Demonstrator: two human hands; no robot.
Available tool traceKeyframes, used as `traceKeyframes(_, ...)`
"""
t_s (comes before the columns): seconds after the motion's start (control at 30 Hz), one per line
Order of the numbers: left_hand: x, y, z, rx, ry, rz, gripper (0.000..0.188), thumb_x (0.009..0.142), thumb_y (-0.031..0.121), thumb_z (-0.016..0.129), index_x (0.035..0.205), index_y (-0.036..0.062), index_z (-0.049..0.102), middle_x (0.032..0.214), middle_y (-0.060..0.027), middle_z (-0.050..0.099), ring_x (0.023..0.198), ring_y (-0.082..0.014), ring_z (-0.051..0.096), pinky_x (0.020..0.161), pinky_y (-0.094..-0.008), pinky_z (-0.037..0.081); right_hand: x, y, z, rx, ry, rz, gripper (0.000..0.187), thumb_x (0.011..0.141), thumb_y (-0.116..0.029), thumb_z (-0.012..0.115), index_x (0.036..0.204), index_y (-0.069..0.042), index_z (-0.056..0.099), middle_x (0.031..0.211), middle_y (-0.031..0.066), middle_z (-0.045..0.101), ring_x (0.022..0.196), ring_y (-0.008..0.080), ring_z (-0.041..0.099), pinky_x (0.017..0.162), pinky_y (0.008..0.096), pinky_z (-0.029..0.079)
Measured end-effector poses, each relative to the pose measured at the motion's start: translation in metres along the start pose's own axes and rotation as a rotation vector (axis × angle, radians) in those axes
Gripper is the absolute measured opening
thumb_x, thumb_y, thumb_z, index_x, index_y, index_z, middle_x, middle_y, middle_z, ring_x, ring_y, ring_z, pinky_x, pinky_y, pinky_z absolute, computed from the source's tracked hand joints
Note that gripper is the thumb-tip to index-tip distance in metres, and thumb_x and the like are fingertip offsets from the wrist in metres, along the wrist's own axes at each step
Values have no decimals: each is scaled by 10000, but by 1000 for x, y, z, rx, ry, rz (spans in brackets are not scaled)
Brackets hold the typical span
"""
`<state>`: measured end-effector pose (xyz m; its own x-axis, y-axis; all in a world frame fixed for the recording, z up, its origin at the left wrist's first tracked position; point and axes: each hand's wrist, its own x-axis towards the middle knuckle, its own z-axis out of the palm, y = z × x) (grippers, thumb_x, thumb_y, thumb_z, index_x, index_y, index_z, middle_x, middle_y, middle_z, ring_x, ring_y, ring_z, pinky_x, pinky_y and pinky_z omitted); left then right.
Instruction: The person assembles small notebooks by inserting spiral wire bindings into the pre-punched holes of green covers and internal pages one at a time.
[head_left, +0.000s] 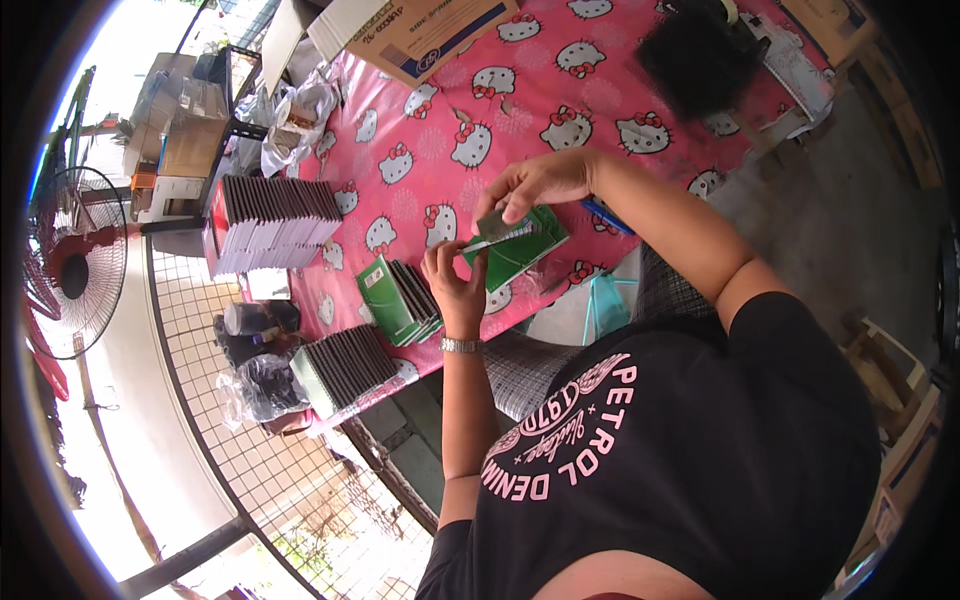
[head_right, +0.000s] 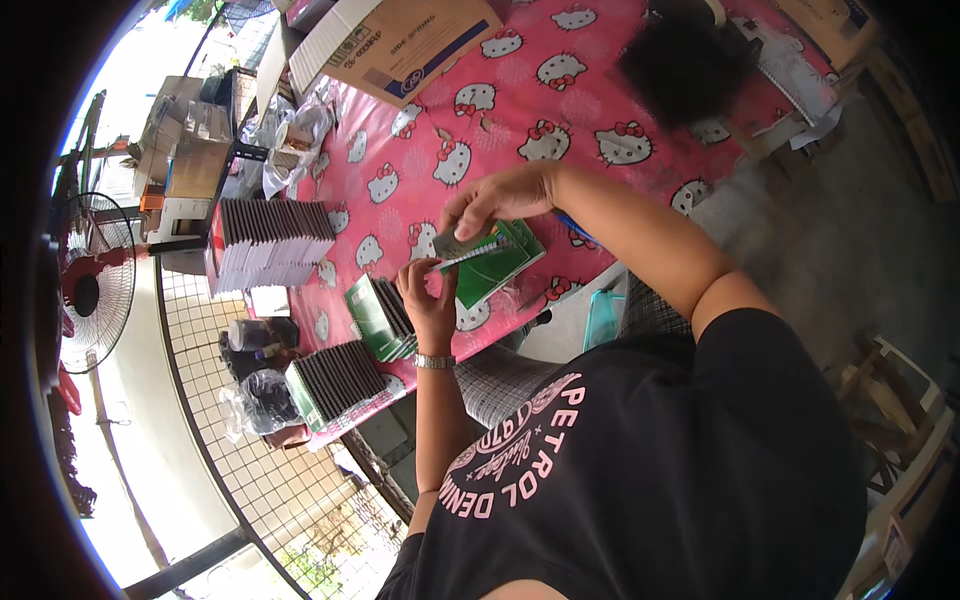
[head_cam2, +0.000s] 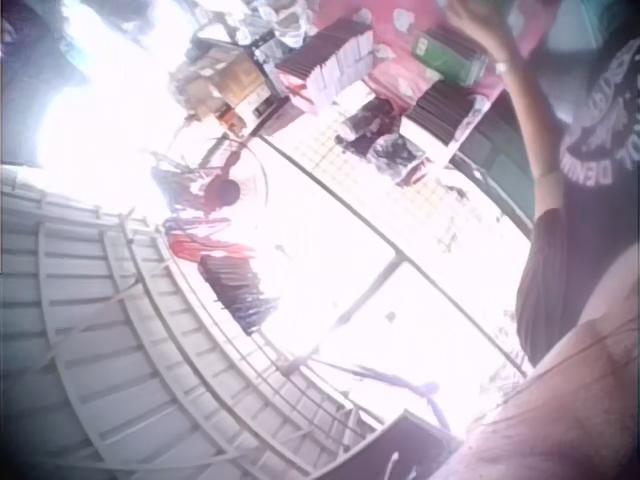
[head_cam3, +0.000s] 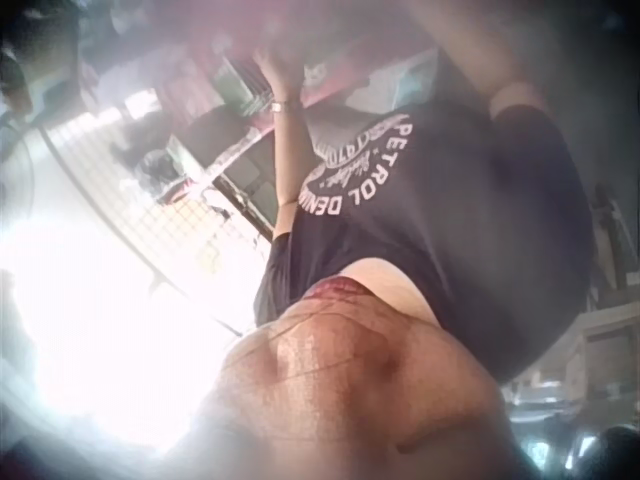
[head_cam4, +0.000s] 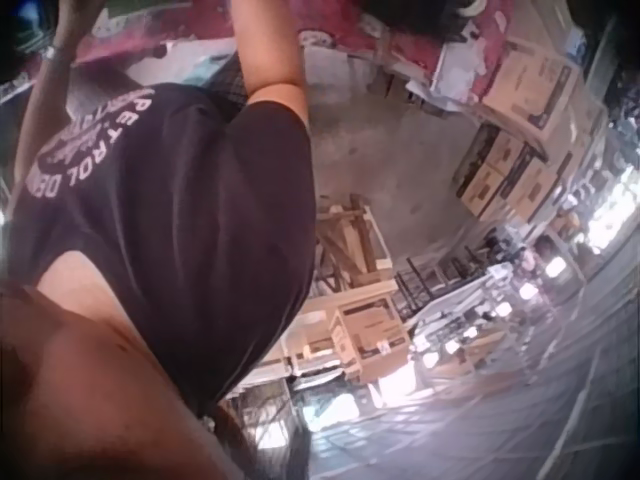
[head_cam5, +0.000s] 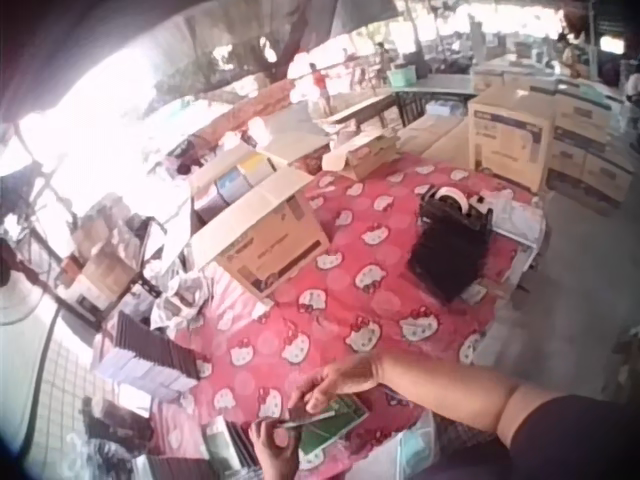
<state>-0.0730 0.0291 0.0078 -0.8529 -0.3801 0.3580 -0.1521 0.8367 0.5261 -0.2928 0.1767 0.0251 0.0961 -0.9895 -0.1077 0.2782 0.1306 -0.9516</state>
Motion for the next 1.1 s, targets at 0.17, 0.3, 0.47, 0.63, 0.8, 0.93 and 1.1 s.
traceKeyframes(0.17,8,-1,1,-141,-70,-42,231,845,104,753,1017,20,623,991,-92,598,824,-216,591,714,-320,495,3,-8,2,15,-58,-45,486,826,-251,732,1249,-30,642,1136,81,681,1053,177,628,954,314,450)
traceKeyframes(0.3,12,-2,4,-293,-129,-72,232,829,45,748,1020,10,622,988,-104,606,827,-223,626,698,-317,524,-1,-12,1,-157,57,30,447,849,-221,711,1236,-12,635,1132,62,674,1051,150,615,947,299,444)
traceKeyframes(0.47,19,0,8,-302,-144,-3,278,799,27,768,1026,16,607,985,-116,617,851,-236,640,718,-325,541,1,-7,1,-181,-14,72,441,839,-255,719,1202,-15,653,1072,49,673,1005,135,616,929,283,444)
traceKeyframes(0.63,13,-3,4,-356,-169,-41,301,780,22,784,1014,13,595,959,-111,618,830,-232,650,719,-317,540,2,-3,9,193,-110,-112,445,789,-344,752,1148,-83,709,1094,101,670,1049,193,618,931,321,458)
traceKeyframes(0.8,14,-9,8,-421,-174,-126,264,819,31,770,1021,10,602,945,-98,638,799,-177,662,722,-294,535,-3,11,-5,-1332,766,205,402,731,-344,803,1075,-160,704,1158,74,604,1132,303,566,1004,416,438)
traceKeyframes(0.93,13,-5,11,-589,-100,-310,195,890,31,709,1060,-14,625,931,-67,674,823,-127,658,730,-263,523,-56,51,-33,-1192,999,22,743,767,-390,774,1413,-162,484,1411,130,470,1297,352,447,1035,532,404)
traceKeyframes(1.1,2,-9,22,-872,76,-342,174,952,51,654,1095,-48,638,938,-47,682,830,-108,655,729,-241,514,-109,106,37,-1464,1138,88,817,800,-397,752,1458,-68,395,1400,187,445,1283,367,448,1043,516,387)
